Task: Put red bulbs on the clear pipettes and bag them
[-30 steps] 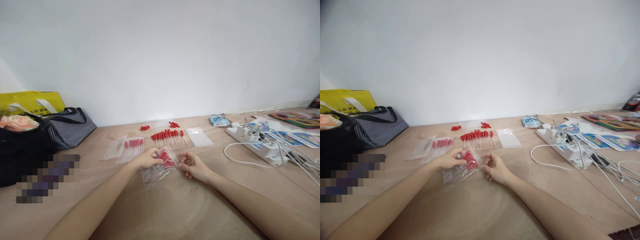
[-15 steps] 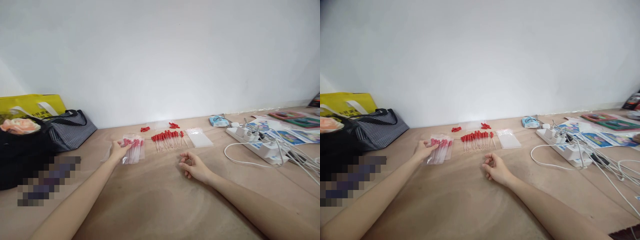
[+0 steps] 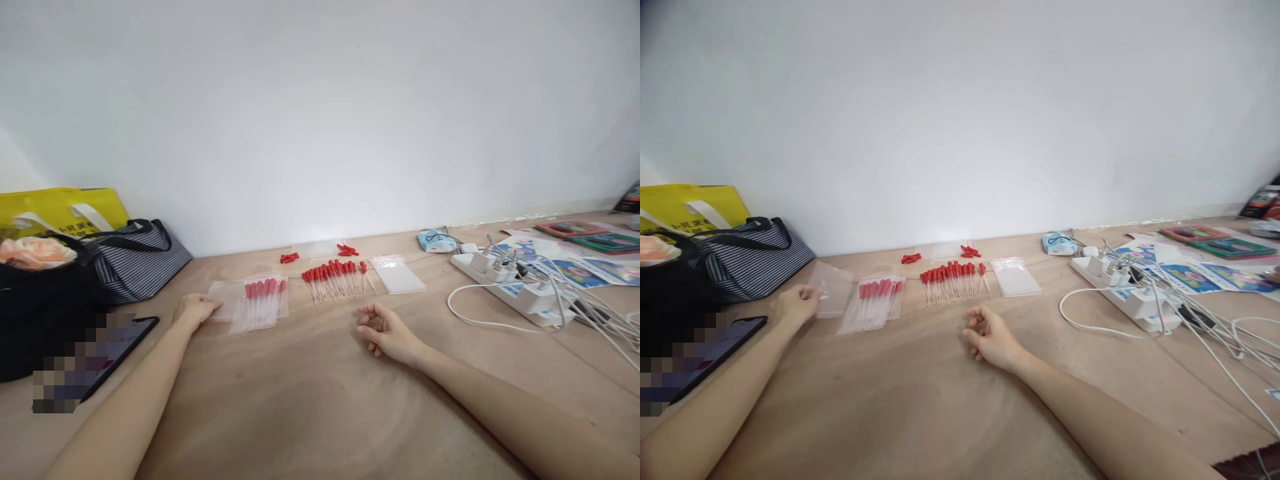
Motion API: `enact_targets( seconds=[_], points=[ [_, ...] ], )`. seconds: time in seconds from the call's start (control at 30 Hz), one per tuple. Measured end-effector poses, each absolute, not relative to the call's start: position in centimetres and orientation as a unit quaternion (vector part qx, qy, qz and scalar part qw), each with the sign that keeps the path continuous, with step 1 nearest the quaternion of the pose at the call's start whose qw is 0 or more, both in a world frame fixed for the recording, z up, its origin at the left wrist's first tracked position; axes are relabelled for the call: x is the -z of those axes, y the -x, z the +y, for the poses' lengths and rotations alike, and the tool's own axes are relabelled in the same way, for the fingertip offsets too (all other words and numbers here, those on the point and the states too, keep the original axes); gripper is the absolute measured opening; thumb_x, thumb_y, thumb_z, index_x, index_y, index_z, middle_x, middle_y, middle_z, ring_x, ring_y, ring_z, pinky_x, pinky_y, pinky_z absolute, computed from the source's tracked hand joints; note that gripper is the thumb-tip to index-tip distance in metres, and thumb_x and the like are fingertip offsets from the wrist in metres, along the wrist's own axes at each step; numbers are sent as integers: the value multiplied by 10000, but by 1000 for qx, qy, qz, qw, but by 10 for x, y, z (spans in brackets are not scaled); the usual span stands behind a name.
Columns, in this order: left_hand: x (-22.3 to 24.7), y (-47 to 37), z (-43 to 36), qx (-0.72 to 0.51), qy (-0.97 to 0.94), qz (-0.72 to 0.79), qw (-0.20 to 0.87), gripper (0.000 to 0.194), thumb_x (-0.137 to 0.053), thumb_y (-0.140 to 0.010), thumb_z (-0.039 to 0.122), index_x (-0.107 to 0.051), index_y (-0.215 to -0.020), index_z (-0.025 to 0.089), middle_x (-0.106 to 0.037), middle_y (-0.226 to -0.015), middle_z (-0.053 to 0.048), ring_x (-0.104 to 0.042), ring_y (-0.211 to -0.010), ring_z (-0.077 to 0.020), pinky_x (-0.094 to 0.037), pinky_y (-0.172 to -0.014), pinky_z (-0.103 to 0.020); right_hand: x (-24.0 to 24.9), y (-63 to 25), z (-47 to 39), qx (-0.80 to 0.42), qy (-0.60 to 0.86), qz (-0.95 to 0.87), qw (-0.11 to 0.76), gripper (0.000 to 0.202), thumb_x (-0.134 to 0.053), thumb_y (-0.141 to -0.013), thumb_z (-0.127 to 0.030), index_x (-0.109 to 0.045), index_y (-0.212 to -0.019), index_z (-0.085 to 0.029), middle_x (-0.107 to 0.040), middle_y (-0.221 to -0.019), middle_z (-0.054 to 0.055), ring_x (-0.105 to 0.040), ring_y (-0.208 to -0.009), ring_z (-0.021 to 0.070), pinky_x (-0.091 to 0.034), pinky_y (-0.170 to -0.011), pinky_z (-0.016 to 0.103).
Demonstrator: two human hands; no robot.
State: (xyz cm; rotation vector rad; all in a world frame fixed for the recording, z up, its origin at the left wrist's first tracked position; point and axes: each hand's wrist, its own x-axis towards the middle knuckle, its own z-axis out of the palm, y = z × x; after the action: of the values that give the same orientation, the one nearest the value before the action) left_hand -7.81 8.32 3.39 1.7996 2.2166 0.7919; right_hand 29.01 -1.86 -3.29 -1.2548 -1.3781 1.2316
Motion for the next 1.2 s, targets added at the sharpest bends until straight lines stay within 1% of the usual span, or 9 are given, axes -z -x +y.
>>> enact_targets(
  seconds=[0.13,0.27,0.37,0.47,0.67,0.8,1.03,1.13,1.2],
  points=[
    [-43,63,63,-307,-567,763,-55,264,-362,-844,332,-500,-1008,177,-512,-1072,-49,-444,-1038,-290,-366,-814,-388,33,-290,-19,-492,504,-561,436,330,-569,-672,-281,-417,-952,-200,-433,-854,-23,-466,-429,11,-390,-340,157],
    [-33,32,31,-292,-738,554,-253,270,-369,-845,236,-597,-984,204,-600,-1013,-35,-563,-847,-190,-430,-711,-276,35,-289,-18,-485,507,-566,433,314,-567,-672,-290,-429,-940,-200,-434,-861,-15,-474,-437,23,-391,-344,173],
    [-19,4,9,-241,-909,285,-187,362,-314,-828,112,-627,-959,239,-619,-952,-34,-529,-956,-177,-408,-840,-309,39,-290,-16,-471,512,-569,438,299,-550,-686,-303,-438,-940,-193,-441,-866,-1,-476,-443,38,-398,-352,195],
    [-10,-23,-4,-200,-957,191,-81,364,-353,-825,96,-618,-1002,273,-588,-1016,-42,-456,-1051,-191,-362,-901,-371,38,-294,-16,-398,520,-607,451,246,-503,-736,-322,-478,-930,-173,-484,-806,16,-503,-503,83,-431,-414,235],
    [-6,-53,-10,-124,-978,158,59,380,-432,-835,124,-630,-901,441,-528,-1124,47,-353,-1118,-201,-299,-921,-403,14,-297,-24,-166,356,-851,347,261,-457,-812,-308,-582,-1017,-207,-536,-1078,87,-487,-987,185,-384,-848,361],
    [-6,-56,0,-119,-973,191,58,382,-460,-823,129,-631,-869,467,-480,-1171,62,-325,-1118,-218,-275,-918,-432,9,-293,-25,-112,293,-915,253,307,-447,-818,-341,-567,-1075,-224,-470,-1225,67,-376,-1145,209,-288,-936,393],
    [-9,-52,-4,-247,-910,333,-14,443,-330,-791,29,-631,-988,288,-514,-1076,-60,-429,-1010,-219,-346,-853,-436,11,-290,-31,-81,330,-920,194,401,-426,-808,-445,-542,-1116,-214,-520,-1125,87,-454,-1007,210,-310,-875,391],
    [-7,-66,-32,-235,-903,353,65,291,-382,-836,180,-590,-1039,200,-550,-1003,-73,-488,-954,-191,-407,-836,-357,13,-287,-35,-70,367,-906,197,423,-421,-807,-448,-519,-1146,-214,-506,-1089,108,-459,-953,220,-344,-829,390],
    [-4,-74,-46,-191,-903,375,91,359,-469,-806,352,-534,-1116,182,-533,-1085,-93,-487,-994,-225,-410,-855,-385,16,-286,-35,-83,395,-887,225,414,-457,-796,-406,-501,-1160,-214,-496,-1075,110,-462,-948,216,-358,-821,376]
  ],
)
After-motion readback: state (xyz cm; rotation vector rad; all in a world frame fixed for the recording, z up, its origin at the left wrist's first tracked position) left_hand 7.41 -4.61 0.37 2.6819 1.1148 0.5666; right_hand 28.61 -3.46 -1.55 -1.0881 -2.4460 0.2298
